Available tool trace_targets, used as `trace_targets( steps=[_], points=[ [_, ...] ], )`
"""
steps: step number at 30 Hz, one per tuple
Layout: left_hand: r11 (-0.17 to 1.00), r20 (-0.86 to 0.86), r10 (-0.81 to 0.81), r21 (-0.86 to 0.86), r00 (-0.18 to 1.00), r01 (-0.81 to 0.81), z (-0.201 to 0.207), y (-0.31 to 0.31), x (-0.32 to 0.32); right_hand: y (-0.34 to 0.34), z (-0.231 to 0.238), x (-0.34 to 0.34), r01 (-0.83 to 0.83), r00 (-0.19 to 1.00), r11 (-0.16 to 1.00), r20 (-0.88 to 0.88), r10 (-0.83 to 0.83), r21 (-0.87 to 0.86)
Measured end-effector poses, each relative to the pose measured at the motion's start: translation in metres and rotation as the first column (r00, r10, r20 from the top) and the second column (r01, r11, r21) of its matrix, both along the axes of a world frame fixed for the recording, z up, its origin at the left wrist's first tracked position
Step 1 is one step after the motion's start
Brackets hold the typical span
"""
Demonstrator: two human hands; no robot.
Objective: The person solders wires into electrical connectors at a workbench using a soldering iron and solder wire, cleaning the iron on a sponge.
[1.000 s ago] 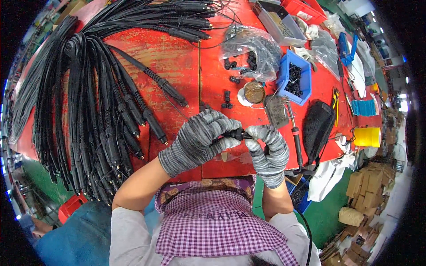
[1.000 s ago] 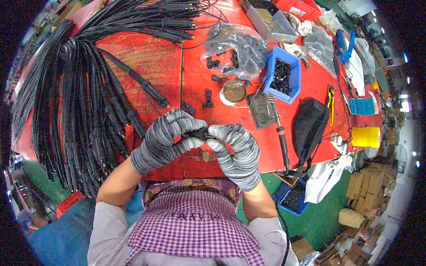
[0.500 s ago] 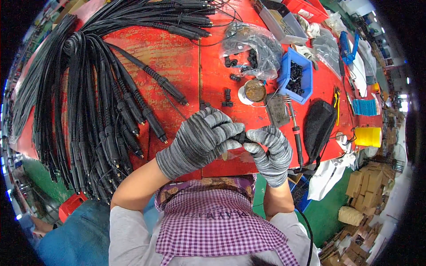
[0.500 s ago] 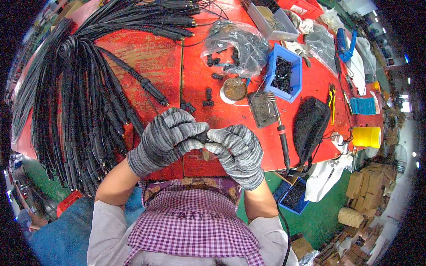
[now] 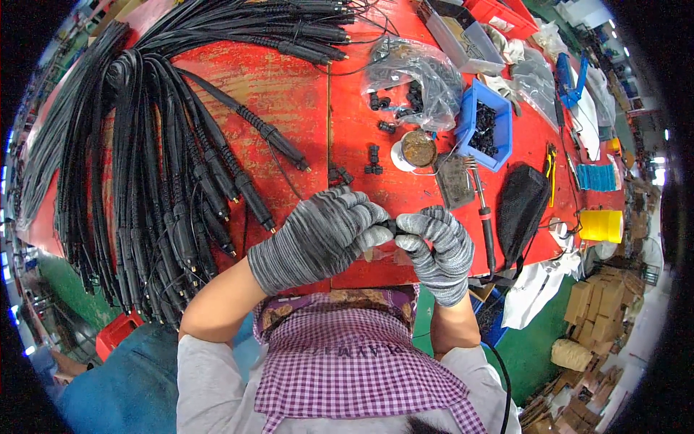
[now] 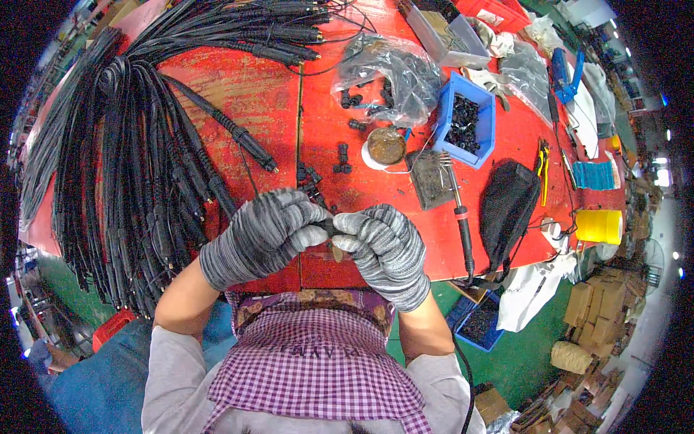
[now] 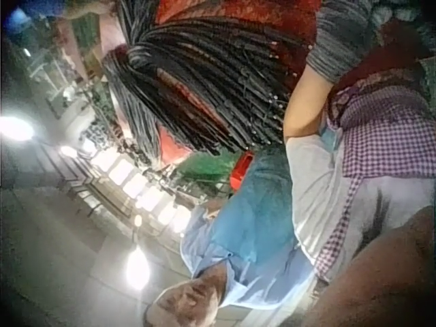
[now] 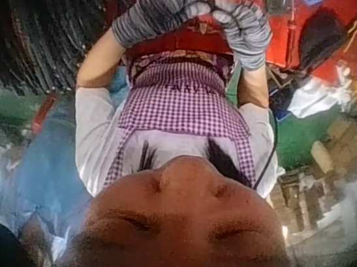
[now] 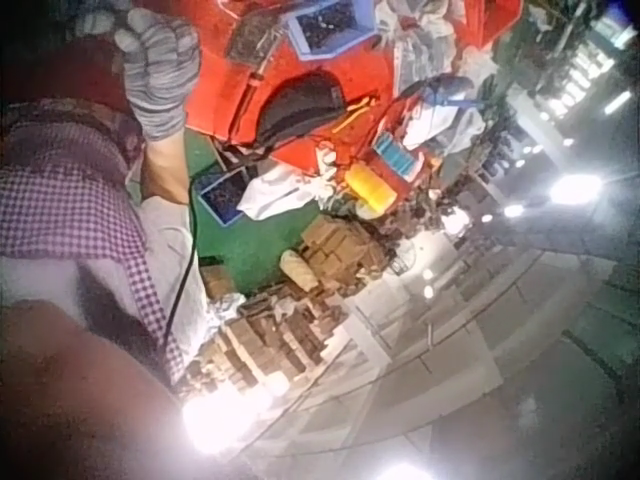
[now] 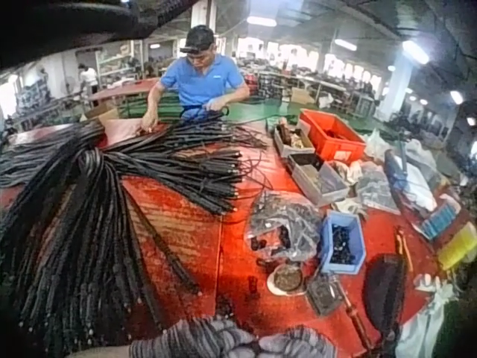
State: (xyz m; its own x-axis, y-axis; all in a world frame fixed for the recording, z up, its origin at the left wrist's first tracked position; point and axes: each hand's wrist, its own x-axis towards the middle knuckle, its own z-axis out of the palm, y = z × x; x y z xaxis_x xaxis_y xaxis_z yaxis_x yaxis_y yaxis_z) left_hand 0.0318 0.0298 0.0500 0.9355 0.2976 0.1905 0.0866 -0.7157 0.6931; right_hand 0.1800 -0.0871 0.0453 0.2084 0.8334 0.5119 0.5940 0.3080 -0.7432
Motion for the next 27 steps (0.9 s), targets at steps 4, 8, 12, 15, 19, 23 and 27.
trace_targets(
  steps=[4,8,12,15,19,23,27],
  points=[
    [0.927,0.226,0.126,0.319,0.966,-0.195,0.003,-0.004,0.0,-0.002,-0.006,-0.004,0.061,0.997,0.997,0.05,-0.059,-0.044],
    [0.948,0.292,0.169,0.212,0.941,-0.236,0.006,-0.006,-0.002,-0.001,-0.003,-0.01,0.066,0.995,0.997,-0.072,-0.069,-0.041],
    [0.988,0.122,0.152,-0.028,0.981,-0.15,0.008,-0.004,-0.012,0.003,-0.006,-0.008,0.058,0.998,0.998,0.01,-0.059,0.013],
    [0.989,0.029,0.141,-0.052,0.99,-0.139,0.004,-0.003,-0.016,0.006,-0.006,-0.009,0.028,1.0,0.999,0.004,-0.029,0.027],
    [0.976,0.168,0.15,0.135,0.974,-0.173,0.005,-0.002,-0.013,0.004,-0.003,-0.011,0.045,0.999,0.997,-0.007,-0.045,-0.068],
    [0.978,0.235,0.204,-0.019,0.95,-0.205,0.013,-0.002,-0.01,0.005,-0.008,-0.011,0.038,0.999,0.999,-0.004,-0.039,-0.01],
    [0.985,0.068,0.069,-0.165,0.995,-0.057,0.003,0.001,-0.022,0.005,-0.006,-0.01,0.029,1.0,1.0,0.006,-0.029,0.012]
  ],
)
